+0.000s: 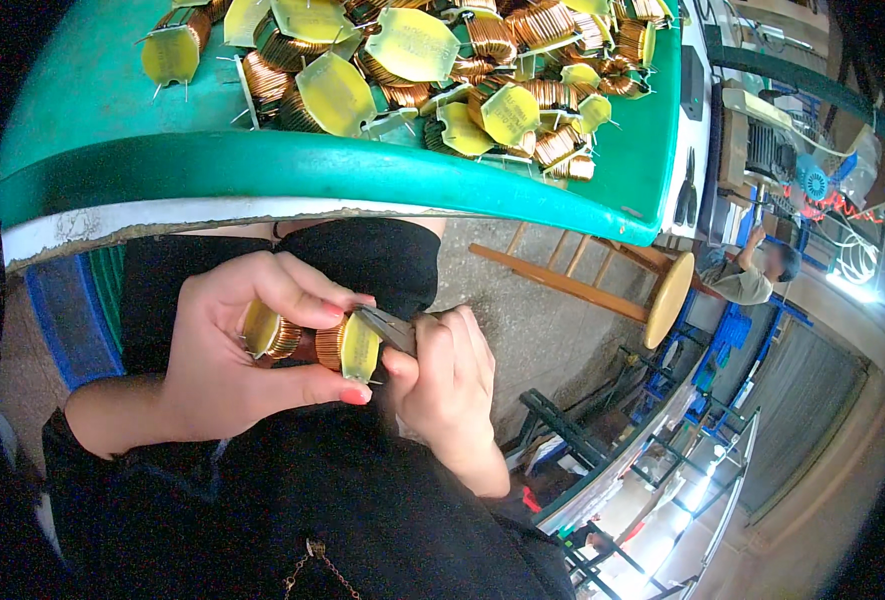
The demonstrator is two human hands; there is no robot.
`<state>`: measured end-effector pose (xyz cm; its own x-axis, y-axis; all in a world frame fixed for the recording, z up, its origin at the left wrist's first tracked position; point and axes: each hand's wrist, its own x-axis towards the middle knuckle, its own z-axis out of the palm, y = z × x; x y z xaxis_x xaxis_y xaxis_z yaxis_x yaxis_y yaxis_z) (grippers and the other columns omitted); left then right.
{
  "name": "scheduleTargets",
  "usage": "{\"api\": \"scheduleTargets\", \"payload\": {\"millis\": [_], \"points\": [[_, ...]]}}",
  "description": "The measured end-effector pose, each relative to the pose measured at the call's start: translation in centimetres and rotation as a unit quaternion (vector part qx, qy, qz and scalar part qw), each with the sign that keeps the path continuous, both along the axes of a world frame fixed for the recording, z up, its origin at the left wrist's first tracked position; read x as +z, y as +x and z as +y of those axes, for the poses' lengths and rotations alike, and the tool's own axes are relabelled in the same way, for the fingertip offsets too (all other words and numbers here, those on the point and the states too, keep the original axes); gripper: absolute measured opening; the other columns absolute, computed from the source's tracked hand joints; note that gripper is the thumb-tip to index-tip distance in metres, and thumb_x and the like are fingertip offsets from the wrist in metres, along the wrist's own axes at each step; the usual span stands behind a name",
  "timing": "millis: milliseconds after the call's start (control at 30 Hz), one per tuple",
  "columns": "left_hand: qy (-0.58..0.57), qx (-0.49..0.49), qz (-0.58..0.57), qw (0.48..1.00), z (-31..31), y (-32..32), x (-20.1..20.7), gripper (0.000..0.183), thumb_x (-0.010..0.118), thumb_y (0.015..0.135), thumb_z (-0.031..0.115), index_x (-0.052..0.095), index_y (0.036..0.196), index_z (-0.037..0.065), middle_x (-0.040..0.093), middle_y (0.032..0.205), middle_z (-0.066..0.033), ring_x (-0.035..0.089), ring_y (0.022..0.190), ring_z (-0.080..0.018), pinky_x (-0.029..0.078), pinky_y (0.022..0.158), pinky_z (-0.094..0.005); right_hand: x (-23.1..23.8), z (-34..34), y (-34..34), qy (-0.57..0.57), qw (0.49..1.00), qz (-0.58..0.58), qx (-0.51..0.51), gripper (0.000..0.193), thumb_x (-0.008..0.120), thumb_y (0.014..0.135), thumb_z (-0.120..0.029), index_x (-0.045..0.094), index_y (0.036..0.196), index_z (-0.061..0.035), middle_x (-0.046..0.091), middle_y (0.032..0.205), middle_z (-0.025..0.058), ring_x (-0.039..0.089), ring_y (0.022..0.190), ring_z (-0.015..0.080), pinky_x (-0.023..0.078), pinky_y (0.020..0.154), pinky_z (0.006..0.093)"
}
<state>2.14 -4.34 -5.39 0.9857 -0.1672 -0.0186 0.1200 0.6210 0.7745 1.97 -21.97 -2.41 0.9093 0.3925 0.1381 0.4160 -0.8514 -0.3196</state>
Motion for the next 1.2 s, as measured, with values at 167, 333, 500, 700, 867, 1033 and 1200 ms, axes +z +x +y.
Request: {"api": "scheduleTargets", "payload": {"millis": [167, 333, 500, 700, 867, 1033, 1200], "points": [[-0.002, -0.017, 0.004, 1.000, 0.4, 0.1, 0.5, 0.043, 0.079, 0.058, -0.008, 0.053, 0.090, 0.003, 0.061, 0.099, -0.0143, 0.062, 0.091, -0.0219, 0.050, 0.079, -0.0304, -0.2, -0.2, -0.2, 0.042, 0.999, 0.018, -0.005, 0.038, 0.046, 0.092, -0.035, 0.052, 0.085, 0.0014, 0.049, 0.072, 0.0124, 0.044, 0.059, 0.0258, 0.041, 0.056, 0.0353], [0.004, -0.019, -0.007, 1.000, 0.4, 0.4, 1.1, 0.043, 0.079, 0.058, -0.009, 0.053, 0.090, 0.003, 0.060, 0.101, -0.0155, 0.062, 0.092, -0.0219, 0.051, 0.078, -0.0294, -0.2, -0.4, -0.4, 0.179, 0.979, 0.049, -0.084, 0.038, 0.046, 0.092, -0.035, 0.052, 0.085, 0.0014, 0.050, 0.075, 0.0128, 0.044, 0.060, 0.0254, 0.041, 0.058, 0.0346], [0.006, -0.021, -0.016, 1.000, 0.4, 0.4, 1.4, 0.043, 0.079, 0.058, -0.009, 0.052, 0.090, 0.003, 0.060, 0.103, -0.0165, 0.062, 0.092, -0.0224, 0.052, 0.077, -0.0293, 0.0, -0.5, 0.0, 0.129, 0.991, 0.028, 0.001, 0.037, 0.045, 0.093, -0.034, 0.052, 0.085, 0.0016, 0.051, 0.077, 0.0132, 0.044, 0.060, 0.0251, 0.041, 0.058, 0.0342], [-0.006, -0.024, 0.001, 1.000, 0.5, 0.1, 1.5, 0.043, 0.079, 0.058, -0.009, 0.052, 0.090, 0.003, 0.060, 0.102, -0.0164, 0.062, 0.093, -0.0229, 0.052, 0.078, -0.0302, 0.1, 0.1, 0.0, 0.092, 0.996, 0.002, 0.002, 0.038, 0.045, 0.093, -0.035, 0.052, 0.085, 0.0014, 0.051, 0.075, 0.0127, 0.043, 0.059, 0.0248, 0.041, 0.058, 0.0342], [0.010, -0.019, -0.002, 1.000, 1.0, -0.2, 1.2, 0.043, 0.079, 0.058, -0.010, 0.052, 0.089, 0.003, 0.060, 0.102, -0.0159, 0.061, 0.094, -0.0234, 0.051, 0.079, -0.0312, 0.0, 0.6, -0.4, 0.057, 0.998, -0.003, -0.006, 0.039, 0.046, 0.092, -0.036, 0.052, 0.085, 0.0013, 0.050, 0.073, 0.0123, 0.043, 0.058, 0.0245, 0.041, 0.058, 0.0340], [0.017, -0.028, -0.005, 0.999, 1.0, -0.2, 1.2, 0.044, 0.079, 0.057, -0.010, 0.052, 0.090, 0.003, 0.059, 0.101, -0.0149, 0.061, 0.095, -0.0240, 0.051, 0.080, -0.0319, 0.1, 0.3, -0.7, 0.081, 0.996, 0.020, -0.026, 0.042, 0.045, 0.092, -0.039, 0.053, 0.085, 0.0019, 0.051, 0.074, 0.0124, 0.045, 0.059, 0.0243, 0.042, 0.059, 0.0339], [0.026, -0.031, -0.008, 0.999, 1.2, -0.1, 1.6, 0.045, 0.079, 0.057, -0.009, 0.051, 0.090, 0.004, 0.059, 0.101, -0.0140, 0.061, 0.095, -0.0248, 0.051, 0.081, -0.0325, 0.2, -0.6, -0.9, 0.228, 0.969, 0.076, -0.051, 0.045, 0.043, 0.093, -0.041, 0.053, 0.087, 0.0025, 0.053, 0.077, 0.0135, 0.048, 0.064, 0.0253, 0.043, 0.063, 0.0346]]}}
